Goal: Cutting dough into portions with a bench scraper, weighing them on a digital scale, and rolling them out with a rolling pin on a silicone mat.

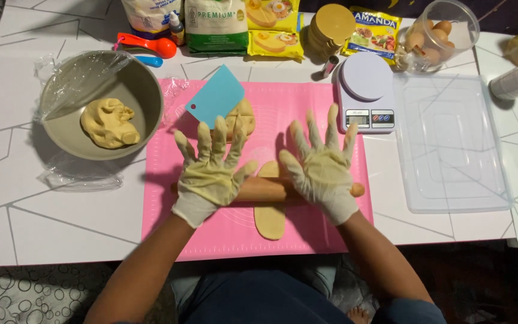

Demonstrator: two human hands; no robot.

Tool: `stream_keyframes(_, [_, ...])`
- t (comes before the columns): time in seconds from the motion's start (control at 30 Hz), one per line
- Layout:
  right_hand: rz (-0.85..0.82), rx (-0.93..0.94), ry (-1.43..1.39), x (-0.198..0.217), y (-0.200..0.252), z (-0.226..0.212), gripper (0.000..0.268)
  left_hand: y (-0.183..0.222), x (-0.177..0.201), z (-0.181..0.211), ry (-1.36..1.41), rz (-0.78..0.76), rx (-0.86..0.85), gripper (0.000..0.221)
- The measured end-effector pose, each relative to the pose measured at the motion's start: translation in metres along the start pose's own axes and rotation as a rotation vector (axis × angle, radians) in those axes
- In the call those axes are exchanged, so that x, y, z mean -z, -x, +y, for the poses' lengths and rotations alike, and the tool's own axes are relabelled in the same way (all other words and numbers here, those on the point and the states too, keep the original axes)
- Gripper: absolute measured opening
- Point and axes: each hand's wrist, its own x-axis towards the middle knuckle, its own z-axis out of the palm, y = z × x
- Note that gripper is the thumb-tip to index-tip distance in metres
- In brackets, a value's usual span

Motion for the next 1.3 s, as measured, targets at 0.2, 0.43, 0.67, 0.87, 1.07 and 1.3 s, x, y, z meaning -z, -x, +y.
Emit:
stream_keyframes(0.2, [-0.112,0.193,-0.03,0.032,0.071,-0.021,0.081,0.043,0.084,0.035,0.136,-0.349,0.048,0.087])
stream_keyframes(0.43, [-0.13,0.301,-0.252,0.078,0.108,-0.03,0.073,0.081,0.149,0.051,0.347,-0.455,-0.078,0.11])
stream_keyframes(0.67, [-0.082,0.27,-0.248,0.072,0.111,-0.031,0.072,0.09,0.136,0.054,0.327,-0.428,-0.042,0.106])
stream_keyframes(0.87, [-0.075,0.229,-0.011,0.025,0.04,-0.012,0.072,0.035,0.071,0.031,0.207,-0.327,0.041,0.094])
stream_keyframes(1.07, [0.049,0.066,-0.024,0.003,-0.038,0.0,0.063,-0.026,0.032,-0.001,0.148,-0.444,0.238,0.082])
stream_keyframes(1.3, [0.209,0.067,0.003,-0.004,-0.08,0.003,0.063,-0.04,-0.047,-0.026,-0.241,0.233,0.09,0.069])
